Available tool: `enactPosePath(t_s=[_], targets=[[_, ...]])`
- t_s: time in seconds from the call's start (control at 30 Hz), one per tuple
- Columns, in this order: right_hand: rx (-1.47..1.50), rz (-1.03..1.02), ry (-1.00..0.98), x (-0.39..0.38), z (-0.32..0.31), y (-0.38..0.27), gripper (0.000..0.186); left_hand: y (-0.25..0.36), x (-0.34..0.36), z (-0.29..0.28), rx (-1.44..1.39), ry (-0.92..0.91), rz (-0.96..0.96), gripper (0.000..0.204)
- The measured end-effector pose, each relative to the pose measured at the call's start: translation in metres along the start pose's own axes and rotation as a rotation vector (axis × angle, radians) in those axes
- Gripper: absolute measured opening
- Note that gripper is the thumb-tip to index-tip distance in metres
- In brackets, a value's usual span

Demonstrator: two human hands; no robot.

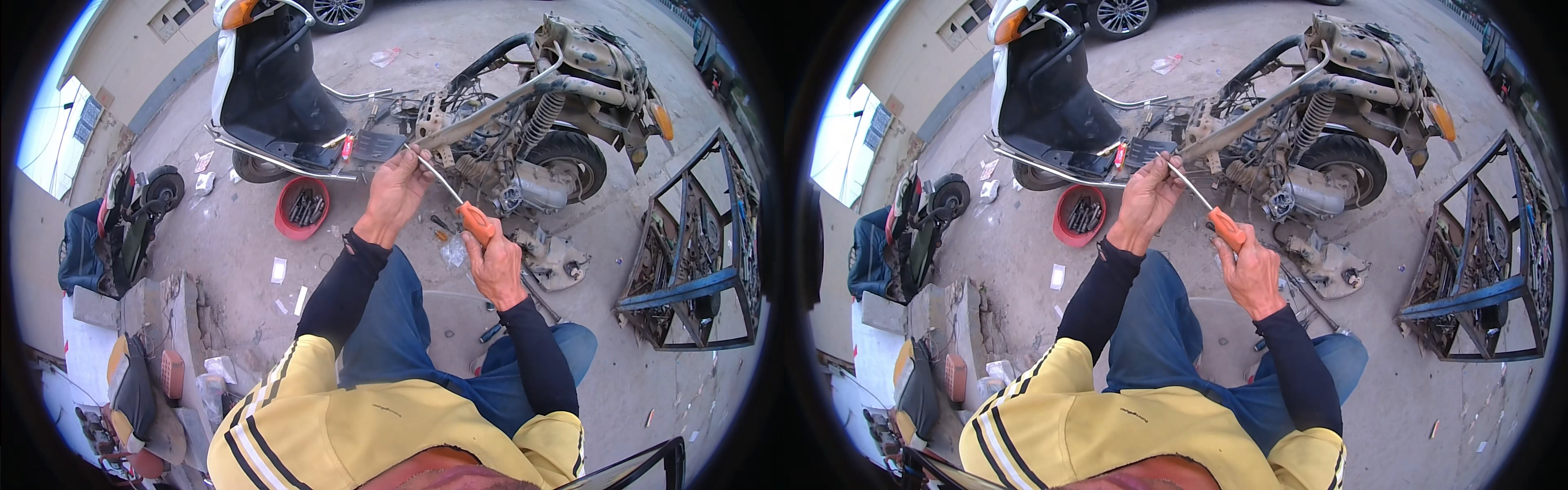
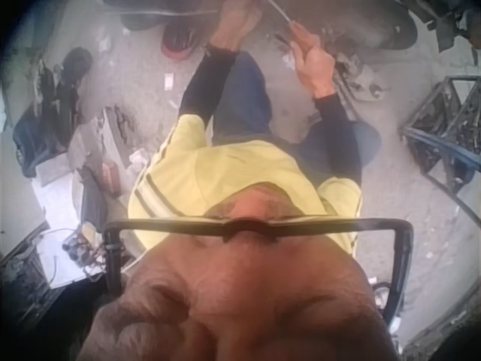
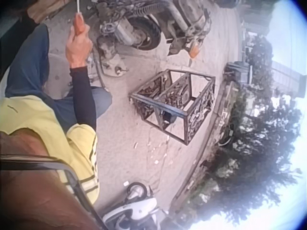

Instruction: The person uses a handheld air blower to clean a small metal component removed from a scooter. They then use a screwdriver to manipulate a cable or wire near the scooter's engine area.

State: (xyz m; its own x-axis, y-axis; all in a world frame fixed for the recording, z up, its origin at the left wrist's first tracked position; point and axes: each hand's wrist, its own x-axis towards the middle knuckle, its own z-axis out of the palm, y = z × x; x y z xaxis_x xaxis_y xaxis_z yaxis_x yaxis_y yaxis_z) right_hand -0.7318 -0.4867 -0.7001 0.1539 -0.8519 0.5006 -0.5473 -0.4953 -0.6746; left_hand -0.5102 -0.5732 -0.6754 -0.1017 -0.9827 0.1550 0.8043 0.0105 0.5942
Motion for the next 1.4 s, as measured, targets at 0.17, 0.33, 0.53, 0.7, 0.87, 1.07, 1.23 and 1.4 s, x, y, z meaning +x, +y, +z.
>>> enactPosePath(t_s=[0.17, 0.33, 0.53, 0.7, 0.87, 1.07, 1.23, 1.4], targets=[[0.040, 0.053, -0.036, -0.001, 0.001, -0.002, 0.032, 0.003, 0.000, -0.004, 0.002, -0.006, 0.000, 0.016], [0.164, 0.095, -0.012, 0.001, -0.005, -0.003, 0.031, 0.011, -0.004, 0.008, 0.016, 0.017, -0.044, 0.014], [0.257, 0.085, 0.036, -0.001, -0.003, 0.005, 0.032, 0.033, 0.004, 0.002, -0.128, 0.015, -0.081, 0.016], [0.242, 0.076, 0.047, -0.001, -0.003, 0.007, 0.031, 0.040, 0.003, 0.015, -0.235, 0.035, -0.055, 0.021], [0.261, 0.080, 0.048, -0.001, -0.003, 0.004, 0.031, 0.054, 0.001, 0.033, -0.326, 0.146, 0.028, 0.017], [0.221, 0.065, 0.037, -0.003, 0.000, 0.011, 0.033, 0.082, 0.001, 0.073, -0.353, 0.206, 0.128, 0.013], [0.210, 0.095, -0.017, -0.002, -0.003, 0.005, 0.030, 0.098, -0.003, 0.095, -0.396, 0.140, 0.141, 0.012], [0.154, 0.079, -0.031, -0.002, -0.007, 0.005, 0.030, 0.101, -0.003, 0.111, -0.400, 0.106, 0.143, 0.012]])
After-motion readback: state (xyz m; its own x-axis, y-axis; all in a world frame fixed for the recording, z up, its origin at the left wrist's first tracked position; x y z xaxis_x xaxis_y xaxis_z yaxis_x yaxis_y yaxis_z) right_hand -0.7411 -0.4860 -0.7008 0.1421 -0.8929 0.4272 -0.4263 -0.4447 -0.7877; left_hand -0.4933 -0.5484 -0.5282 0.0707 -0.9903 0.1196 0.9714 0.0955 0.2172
